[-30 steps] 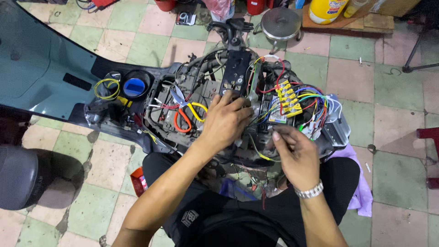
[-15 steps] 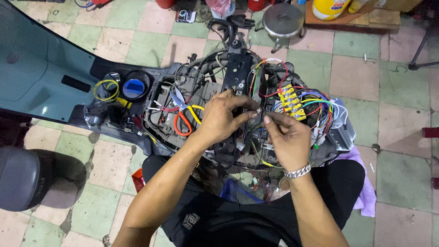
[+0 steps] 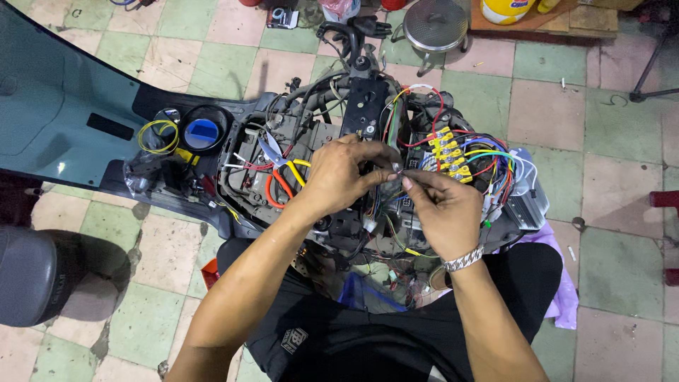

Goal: The person untangles a bundle of wires on the floor, moves to a scooter, and uses pliers and a lighter to strip and join wires in the internal electronics bay.

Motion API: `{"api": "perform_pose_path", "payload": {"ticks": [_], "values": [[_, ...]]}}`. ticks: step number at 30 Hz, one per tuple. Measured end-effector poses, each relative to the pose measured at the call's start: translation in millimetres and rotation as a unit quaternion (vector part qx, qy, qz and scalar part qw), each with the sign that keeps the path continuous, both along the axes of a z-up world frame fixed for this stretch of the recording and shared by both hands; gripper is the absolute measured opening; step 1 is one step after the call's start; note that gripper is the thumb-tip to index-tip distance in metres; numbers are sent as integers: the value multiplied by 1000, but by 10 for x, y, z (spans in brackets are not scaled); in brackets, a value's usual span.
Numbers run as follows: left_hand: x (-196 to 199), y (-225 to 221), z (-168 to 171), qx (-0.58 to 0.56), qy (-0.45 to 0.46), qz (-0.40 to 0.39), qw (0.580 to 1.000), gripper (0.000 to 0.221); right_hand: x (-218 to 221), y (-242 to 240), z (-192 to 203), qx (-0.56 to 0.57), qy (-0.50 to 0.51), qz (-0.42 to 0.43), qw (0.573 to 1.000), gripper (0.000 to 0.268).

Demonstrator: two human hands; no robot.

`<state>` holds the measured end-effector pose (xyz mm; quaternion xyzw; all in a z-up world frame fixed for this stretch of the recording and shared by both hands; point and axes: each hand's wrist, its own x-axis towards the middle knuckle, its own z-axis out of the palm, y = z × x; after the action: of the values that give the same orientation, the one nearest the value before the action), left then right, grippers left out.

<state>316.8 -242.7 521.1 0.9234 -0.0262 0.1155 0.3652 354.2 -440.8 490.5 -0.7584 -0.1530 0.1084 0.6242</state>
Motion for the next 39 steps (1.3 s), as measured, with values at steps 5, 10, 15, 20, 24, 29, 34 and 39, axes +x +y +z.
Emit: {"api": "perform_pose_path", "payload": {"ticks": [5, 10, 15, 20, 24, 29, 34, 39], "values": [[-12, -7, 42, 29, 31, 15, 999, 24, 4, -6, 46, -73, -78, -19, 994, 14], [11, 0, 33, 23, -3, -7, 1000, 25, 18, 5, 127, -91, -136, -15, 986, 14], [-15, -17, 60, 25, 35, 23, 999, 23, 22, 8, 189, -107, -168, -3, 980, 15], [-3, -12, 24, 30, 17, 14, 999, 20, 41, 3, 207, -105, -206, 14, 973, 13], [18, 5, -28, 44, 19, 13, 999, 18, 50, 15, 236, -162, -125, -2, 979, 19], [34, 17, -44, 45, -4, -4, 999, 20, 87, 72, 237, -140, -109, 23, 984, 13], [18, 2, -21, 69, 32, 7, 997, 20, 239, 42, 37, -137, -53, 78, 986, 14], [10, 49, -115, 113, -111, -115, 981, 21, 584, 1, -277, -74, 42, 173, 981, 15]]}}
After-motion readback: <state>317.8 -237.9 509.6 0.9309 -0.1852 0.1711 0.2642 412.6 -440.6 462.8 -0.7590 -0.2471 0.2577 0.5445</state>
